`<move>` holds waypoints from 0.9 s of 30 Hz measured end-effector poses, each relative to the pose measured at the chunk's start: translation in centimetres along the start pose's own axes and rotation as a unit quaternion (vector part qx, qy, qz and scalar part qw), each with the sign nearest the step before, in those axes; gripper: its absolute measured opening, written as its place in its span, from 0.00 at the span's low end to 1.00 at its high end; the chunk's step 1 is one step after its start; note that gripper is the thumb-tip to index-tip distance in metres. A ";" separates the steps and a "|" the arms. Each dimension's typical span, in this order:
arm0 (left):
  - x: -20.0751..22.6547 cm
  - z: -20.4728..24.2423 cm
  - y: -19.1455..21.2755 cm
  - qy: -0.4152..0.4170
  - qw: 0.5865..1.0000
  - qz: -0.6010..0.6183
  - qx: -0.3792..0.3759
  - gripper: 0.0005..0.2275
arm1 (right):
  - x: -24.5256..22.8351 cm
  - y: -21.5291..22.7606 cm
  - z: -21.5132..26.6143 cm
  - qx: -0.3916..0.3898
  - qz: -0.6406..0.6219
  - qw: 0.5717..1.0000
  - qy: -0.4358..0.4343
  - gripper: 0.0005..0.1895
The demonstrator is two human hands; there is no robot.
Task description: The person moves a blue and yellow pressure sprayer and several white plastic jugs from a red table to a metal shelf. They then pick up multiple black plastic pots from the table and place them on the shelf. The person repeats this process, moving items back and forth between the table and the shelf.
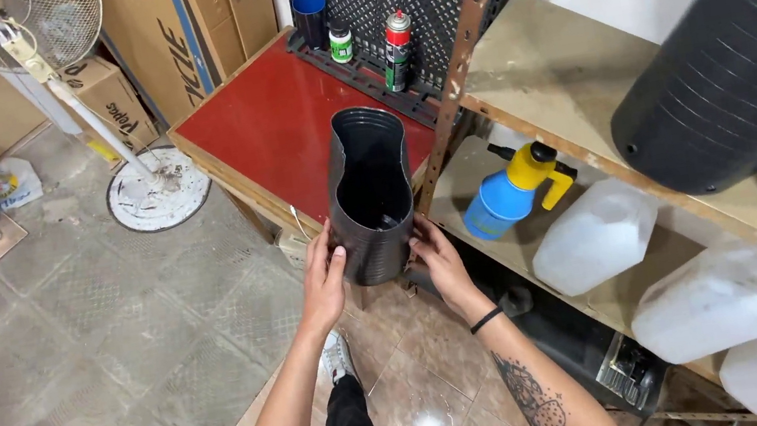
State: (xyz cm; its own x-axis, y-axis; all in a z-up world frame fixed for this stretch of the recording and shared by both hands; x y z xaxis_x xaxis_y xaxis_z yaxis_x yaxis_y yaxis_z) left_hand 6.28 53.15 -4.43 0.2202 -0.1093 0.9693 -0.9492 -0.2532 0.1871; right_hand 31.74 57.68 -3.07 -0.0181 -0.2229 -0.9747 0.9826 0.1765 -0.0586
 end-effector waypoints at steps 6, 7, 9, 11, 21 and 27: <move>-6.3 -5.9 -1.1 0.054 0.998 0.021 -0.010 0.30 | -1.1 -2.2 -5.9 0.028 -0.047 0.996 -0.064 0.36; -6.9 -7.1 -1.0 0.055 0.998 0.023 -0.011 0.30 | -1.1 -2.6 -7.3 0.029 -0.045 0.996 -0.065 0.36; -8.5 -9.5 -0.9 0.081 0.996 0.023 -0.008 0.30 | -0.8 -3.3 -10.0 0.037 -0.055 0.995 -0.081 0.37; -9.9 -12.1 -0.4 0.085 0.996 0.024 -0.006 0.29 | -1.3 -4.4 -12.9 0.046 -0.066 0.993 -0.089 0.40; -14.4 -23.7 3.9 0.100 0.995 0.019 0.001 0.29 | 3.5 -8.2 -28.8 0.044 -0.057 0.997 -0.039 0.39; -15.8 -31.1 5.5 0.173 0.984 0.035 0.017 0.30 | 4.0 -10.8 -37.2 0.035 -0.070 0.996 -0.033 0.38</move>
State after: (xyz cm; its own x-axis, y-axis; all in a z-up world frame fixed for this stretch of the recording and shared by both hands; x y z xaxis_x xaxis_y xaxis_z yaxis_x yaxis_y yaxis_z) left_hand -9.39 83.36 -13.78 0.0596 0.2043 0.9771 -0.9497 -0.2898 0.1185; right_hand 14.15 90.54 -14.35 -0.1461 -0.3041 -0.9414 0.9818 0.0724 -0.1758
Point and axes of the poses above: each hand's wrist, its own z-axis away from the middle knuckle, its own y-axis out of the back of the hand, x = y × z, the point moved 5 cm from there along -z, towards the middle knuckle, and after that the axes turned 3 degrees about x, right-handed, at the moved point
